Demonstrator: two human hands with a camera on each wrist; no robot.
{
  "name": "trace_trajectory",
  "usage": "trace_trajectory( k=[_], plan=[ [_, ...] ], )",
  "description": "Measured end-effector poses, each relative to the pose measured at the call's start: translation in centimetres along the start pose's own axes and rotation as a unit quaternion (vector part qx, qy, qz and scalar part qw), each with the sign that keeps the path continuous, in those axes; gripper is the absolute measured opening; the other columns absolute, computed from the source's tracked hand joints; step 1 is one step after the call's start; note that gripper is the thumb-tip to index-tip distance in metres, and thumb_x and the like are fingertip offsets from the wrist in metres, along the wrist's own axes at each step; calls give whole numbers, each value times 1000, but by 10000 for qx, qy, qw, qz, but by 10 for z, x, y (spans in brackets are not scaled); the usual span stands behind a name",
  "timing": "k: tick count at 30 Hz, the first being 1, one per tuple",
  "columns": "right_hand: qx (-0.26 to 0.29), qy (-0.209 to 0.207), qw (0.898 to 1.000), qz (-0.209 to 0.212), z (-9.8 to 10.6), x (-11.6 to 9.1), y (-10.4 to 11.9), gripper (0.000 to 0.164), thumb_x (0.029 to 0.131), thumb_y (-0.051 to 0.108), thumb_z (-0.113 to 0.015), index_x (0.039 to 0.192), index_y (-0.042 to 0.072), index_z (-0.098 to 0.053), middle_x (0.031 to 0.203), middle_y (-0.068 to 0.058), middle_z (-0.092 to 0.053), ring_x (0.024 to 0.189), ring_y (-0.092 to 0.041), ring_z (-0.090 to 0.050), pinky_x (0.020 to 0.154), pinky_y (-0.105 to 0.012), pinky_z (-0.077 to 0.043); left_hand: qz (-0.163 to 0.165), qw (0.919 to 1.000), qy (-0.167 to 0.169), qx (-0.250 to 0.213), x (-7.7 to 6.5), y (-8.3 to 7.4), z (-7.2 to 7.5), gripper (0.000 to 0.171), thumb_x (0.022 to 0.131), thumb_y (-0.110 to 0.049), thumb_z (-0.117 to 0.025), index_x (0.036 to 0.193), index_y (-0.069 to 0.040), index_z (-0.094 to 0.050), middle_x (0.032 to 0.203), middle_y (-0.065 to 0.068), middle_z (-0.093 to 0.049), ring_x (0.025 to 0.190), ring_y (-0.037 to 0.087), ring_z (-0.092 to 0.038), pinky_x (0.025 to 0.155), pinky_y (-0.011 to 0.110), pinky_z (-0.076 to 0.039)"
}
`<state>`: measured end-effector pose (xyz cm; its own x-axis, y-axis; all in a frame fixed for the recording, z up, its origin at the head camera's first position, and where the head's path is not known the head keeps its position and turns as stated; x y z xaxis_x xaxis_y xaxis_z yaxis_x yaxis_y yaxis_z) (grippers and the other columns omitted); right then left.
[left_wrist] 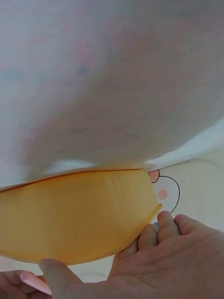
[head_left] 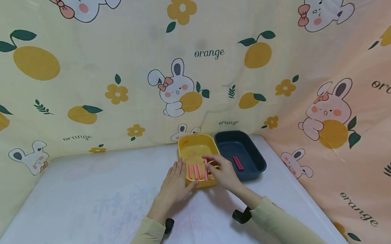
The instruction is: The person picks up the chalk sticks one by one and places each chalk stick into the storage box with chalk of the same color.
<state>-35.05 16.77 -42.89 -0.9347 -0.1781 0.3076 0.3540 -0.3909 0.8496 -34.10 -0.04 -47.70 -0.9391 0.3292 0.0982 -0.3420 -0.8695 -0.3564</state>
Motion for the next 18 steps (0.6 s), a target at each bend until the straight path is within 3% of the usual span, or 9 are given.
trace_trajectory(
  k=[7,13,18],
  plan=[
    [-384,337,9984,-240,-4,17,-13,29,101,7,-68,130,10,-72,114,-9,-70,89,-20,-70,76,-34,-64,3,10000,20,2,0,0,0,95,102,-62,-54,162,5,-24,172,24,-12,158,41,-17,128,51,-19],
    [-702,940,9907,-686,-13,26,-27,29,101,8,-67,130,9,-72,114,-8,-72,87,-19,-68,76,-30,-63,-27,10000,23,-52,-1,0,1,96,102,-62,-53,162,5,-23,172,24,-12,158,41,-17,128,52,-20],
    [-1066,1199,9818,-1018,-18,33,-40,26,101,9,-68,126,11,-74,113,-6,-71,87,-20,-65,77,-28,-62,-61,10000,27,4,-1,1,1,96,102,-64,-51,162,6,-22,172,24,-11,158,42,-17,128,51,-20]
  ],
)
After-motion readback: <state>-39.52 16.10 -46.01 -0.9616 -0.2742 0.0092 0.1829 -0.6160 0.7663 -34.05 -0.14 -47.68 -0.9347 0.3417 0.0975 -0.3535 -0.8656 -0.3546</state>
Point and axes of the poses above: each hand's wrist, its own x-axis towards the middle knuckle, its own z-axis out of the back of the hand, y = z × x, the point moved 8 cm from there along x, towards the middle knuckle
